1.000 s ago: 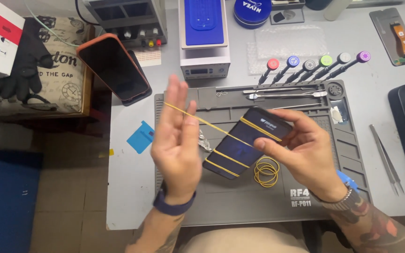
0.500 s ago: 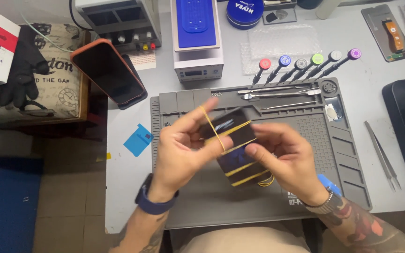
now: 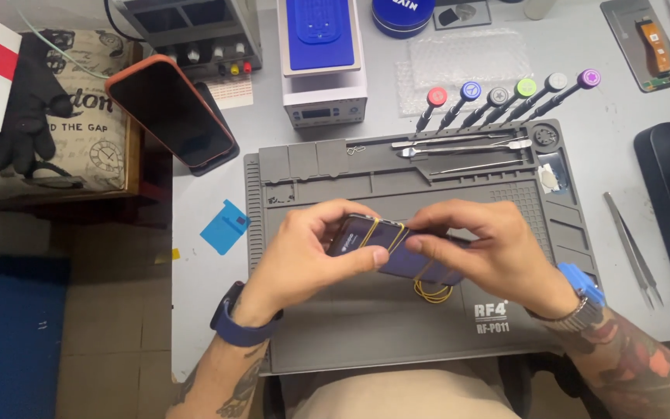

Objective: The person secures a smartphone with multiple yellow rubber bands, wrapping them around the device in a crisscross pattern to hold the screen and back together. The person then places the secured phone on the workbench and picks up a flexible ribbon cable component.

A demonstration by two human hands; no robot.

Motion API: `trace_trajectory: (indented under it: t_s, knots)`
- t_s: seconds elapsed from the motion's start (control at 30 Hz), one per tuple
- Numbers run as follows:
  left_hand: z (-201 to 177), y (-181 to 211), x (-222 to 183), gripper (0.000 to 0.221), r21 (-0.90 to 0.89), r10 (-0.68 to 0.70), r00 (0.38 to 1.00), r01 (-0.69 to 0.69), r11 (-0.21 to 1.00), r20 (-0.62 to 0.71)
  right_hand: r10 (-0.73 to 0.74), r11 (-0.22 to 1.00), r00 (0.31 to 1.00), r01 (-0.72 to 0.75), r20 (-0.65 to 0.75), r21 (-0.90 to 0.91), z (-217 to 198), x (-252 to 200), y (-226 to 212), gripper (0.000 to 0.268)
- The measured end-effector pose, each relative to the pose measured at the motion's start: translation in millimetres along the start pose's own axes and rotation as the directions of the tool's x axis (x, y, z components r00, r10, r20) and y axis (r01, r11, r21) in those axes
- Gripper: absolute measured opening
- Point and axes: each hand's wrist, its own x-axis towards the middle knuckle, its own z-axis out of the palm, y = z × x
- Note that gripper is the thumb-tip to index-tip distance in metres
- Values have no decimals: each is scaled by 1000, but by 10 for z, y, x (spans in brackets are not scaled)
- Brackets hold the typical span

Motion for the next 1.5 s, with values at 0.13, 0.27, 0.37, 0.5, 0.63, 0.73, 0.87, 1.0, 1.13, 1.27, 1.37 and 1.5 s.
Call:
trace_trajectory:
  t_s: [0.13,0.27,0.37,0.5,0.63,0.73,0.87,1.0,1.13,1.27,1.37,1.5]
  knots:
    - [-5,47,29,23,-41,3,999,-1,999,50,-88,996,993,88,78,5,-91,77,-106,24]
    - [8,227,61,33,153,-108,990,94,984,87,-153,988,977,152,150,18,-116,113,-152,26]
    - [48,240,87,29,240,-138,987,115,964,81,-54,998,984,51,167,21,-141,124,-150,35]
    - [-23,55,74,24,-30,-193,975,191,981,-108,-71,975,996,80,50,-206,-379,125,-155,68]
    - [-269,-205,-72,35,-209,-224,905,155,966,-362,-149,938,987,122,-60,-324,-337,-294,135,19]
    - [-358,-309,-151,31,-325,-206,847,41,945,-490,-119,913,973,185,198,-364,-55,-545,396,18]
    - [-307,-405,-187,29,-413,-211,839,-18,911,-502,-96,857,969,197,227,-477,135,-640,492,11]
    - [-205,-448,-193,20,-452,-173,859,-75,889,-482,70,944,979,-4,190,-329,94,-613,458,13]
    - [-12,-455,-168,17,-508,-159,856,-133,851,-491,436,835,899,-386,-42,392,109,-608,317,30]
    - [145,-519,-107,31,-658,-292,824,-124,743,-485,444,716,894,-312,-63,624,88,-502,286,17]
    - [245,-504,-105,42,-686,-348,808,-92,722,-475,507,597,862,-356,6,719,94,-398,284,17]
    - [420,-678,-128,43,-565,-217,826,-143,813,-521,588,691,809,-518,26,504,121,-133,128,36]
